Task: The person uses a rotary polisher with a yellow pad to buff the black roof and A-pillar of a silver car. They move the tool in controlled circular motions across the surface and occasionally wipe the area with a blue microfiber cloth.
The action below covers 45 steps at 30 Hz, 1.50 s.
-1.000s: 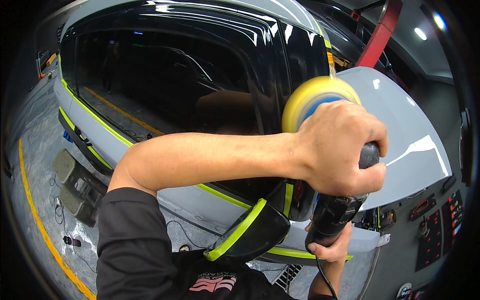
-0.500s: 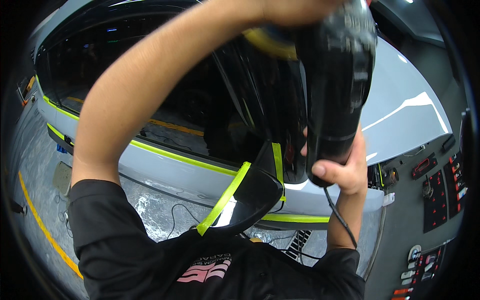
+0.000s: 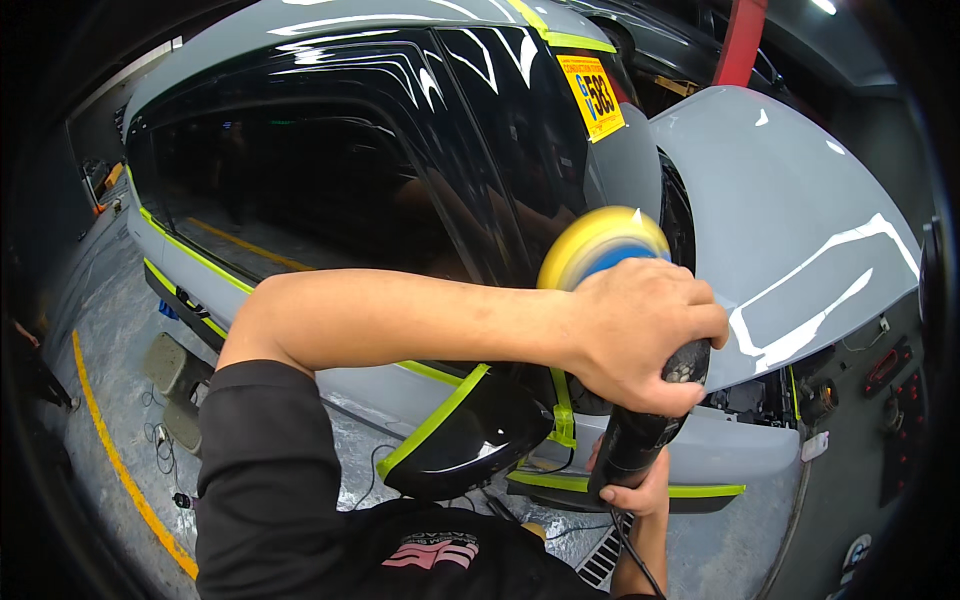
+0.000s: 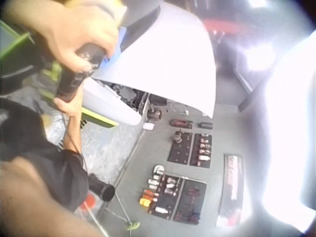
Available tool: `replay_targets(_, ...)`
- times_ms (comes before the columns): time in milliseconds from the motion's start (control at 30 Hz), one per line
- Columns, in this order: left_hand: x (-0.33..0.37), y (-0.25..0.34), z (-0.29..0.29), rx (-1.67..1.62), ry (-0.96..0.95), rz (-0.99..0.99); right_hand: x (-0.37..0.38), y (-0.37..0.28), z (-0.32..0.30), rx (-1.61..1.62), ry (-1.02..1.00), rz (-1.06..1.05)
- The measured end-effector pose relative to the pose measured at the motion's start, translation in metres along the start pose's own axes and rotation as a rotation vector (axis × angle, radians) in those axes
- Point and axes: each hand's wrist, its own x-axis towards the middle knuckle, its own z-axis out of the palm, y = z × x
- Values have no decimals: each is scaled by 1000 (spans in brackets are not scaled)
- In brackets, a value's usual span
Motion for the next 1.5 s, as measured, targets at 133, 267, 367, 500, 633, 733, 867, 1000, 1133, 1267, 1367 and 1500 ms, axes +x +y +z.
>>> replay_targets(133,14,4,-4,57,-118,-154,0,9,-19,64,-212,71)
replay_targets(267,34,-4,-46,95,-99,-141,23,-36,18,103,-107,11)
replay_targets(367,45,-24,-94,114,-22,55,55,-63,29,-73,-84,-126)
replay_targets(500,48,-33,-160,222,181,168,100,-124,67,-219,-187,-137)
replay_targets(633,41,-20,-171,41,271,135,108,-141,72,-333,-172,-173)
replay_targets(733,23,-29,-148,218,269,265,93,-117,54,-354,-153,-129)
replay_targets(867,15,-20,-68,14,342,305,39,-69,14,-327,-15,-116)
replay_targets(1000,8,-10,-41,-46,284,170,14,-55,19,-208,61,-6)
replay_targets(1133,9,-11,-57,-41,273,189,18,-58,34,-192,118,-70)
replay_targets(1267,33,-26,-111,79,197,164,61,-76,64,-107,77,-165)
replay_targets(1367,63,-32,-152,150,205,139,106,-118,84,-88,-141,-101)
replay_targets(1500,89,-27,-167,39,51,-3,132,-132,68,-131,-166,-214)
